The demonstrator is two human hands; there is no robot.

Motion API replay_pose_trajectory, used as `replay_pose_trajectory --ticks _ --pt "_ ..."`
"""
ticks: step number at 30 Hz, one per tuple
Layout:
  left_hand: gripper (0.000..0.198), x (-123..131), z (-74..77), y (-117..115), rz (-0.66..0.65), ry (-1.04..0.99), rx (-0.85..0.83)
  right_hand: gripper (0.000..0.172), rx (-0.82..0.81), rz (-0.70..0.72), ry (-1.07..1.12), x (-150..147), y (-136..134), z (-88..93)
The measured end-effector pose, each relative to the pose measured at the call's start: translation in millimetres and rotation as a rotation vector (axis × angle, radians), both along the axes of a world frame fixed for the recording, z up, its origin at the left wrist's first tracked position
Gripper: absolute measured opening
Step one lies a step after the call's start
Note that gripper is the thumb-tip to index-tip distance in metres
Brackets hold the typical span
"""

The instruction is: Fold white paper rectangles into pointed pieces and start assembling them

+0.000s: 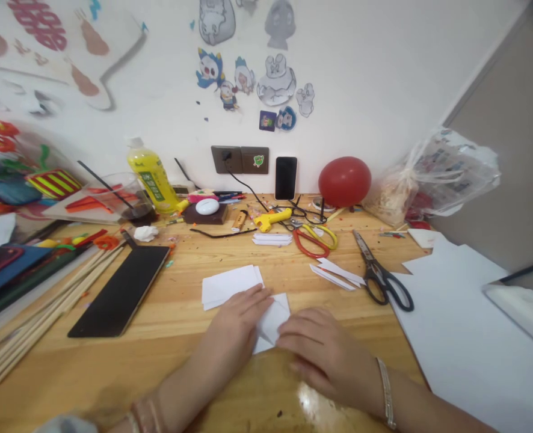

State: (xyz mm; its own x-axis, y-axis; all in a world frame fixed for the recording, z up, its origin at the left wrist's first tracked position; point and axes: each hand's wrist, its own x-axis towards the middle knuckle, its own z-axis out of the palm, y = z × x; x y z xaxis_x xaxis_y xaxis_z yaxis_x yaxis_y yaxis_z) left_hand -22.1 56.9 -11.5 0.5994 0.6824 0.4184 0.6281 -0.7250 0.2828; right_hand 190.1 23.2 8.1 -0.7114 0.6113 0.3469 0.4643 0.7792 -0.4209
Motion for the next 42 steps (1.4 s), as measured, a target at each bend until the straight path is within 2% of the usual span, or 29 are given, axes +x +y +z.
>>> replay_pose_trajectory --ticks 2,4,6,10,15,19,22,25,32,37,39,42 --pt "0.042 -1.0 -1.7 0.2 -0.054 0.048 0.031 0.021 0.051 0.094 -0.037 -1.1 -0.2 -1.1" --pt "0.039 -1.4 0.0 -0.1 -0.07 0.092 0.069 0.016 0.101 0.106 -0.044 -0.4 0.8 -1.7" --pt "0.037 -0.7 4.5 -1.3 -0.074 0.131 0.106 0.01 0.135 0.033 -0.033 2.7 3.5 -0.9" --pt "0.03 5.4 16.6 -7.5 -0.125 0.148 0.148 0.017 0.16 -0.168 -0.033 11.9 9.7 4.0" --pt "0.023 12.9 23.8 -16.1 -0.112 0.054 0.149 0.018 0.029 -0.314 0.009 9.6 3.5 4.6" --pt "0.022 12.3 18.3 -16.9 -0.071 -0.012 0.103 0.034 -0.124 -0.411 -0.069 -1.5 -4.5 -1.0" --pt "0.034 10.5 9.5 -14.8 -0.05 -0.041 0.106 0.031 -0.196 -0.39 -0.122 -6.0 -5.1 -2.5" --pt "0.048 10.6 2.6 -13.3 -0.044 0.034 0.085 0.02 -0.239 -0.381 -0.087 -6.7 -3.9 0.0" --pt "0.046 14.2 9.7 -18.6 -0.018 0.039 -0.111 0.012 -0.275 -0.37 0.003 -3.9 -3.3 1.2" --pt "0.057 12.3 7.1 -21.2 -0.024 0.034 -0.095 0.011 -0.243 -0.259 0.107 -3.3 -2.0 -3.8" --pt "0.054 12.9 7.6 -20.4 -0.004 -0.003 -0.116 0.004 -0.213 -0.245 0.151 -2.7 -1.7 -3.9" --pt "0.043 13.9 11.9 -18.6 0.069 -0.105 -0.121 0.012 -0.162 -0.254 0.222 0.2 -1.4 -1.8"
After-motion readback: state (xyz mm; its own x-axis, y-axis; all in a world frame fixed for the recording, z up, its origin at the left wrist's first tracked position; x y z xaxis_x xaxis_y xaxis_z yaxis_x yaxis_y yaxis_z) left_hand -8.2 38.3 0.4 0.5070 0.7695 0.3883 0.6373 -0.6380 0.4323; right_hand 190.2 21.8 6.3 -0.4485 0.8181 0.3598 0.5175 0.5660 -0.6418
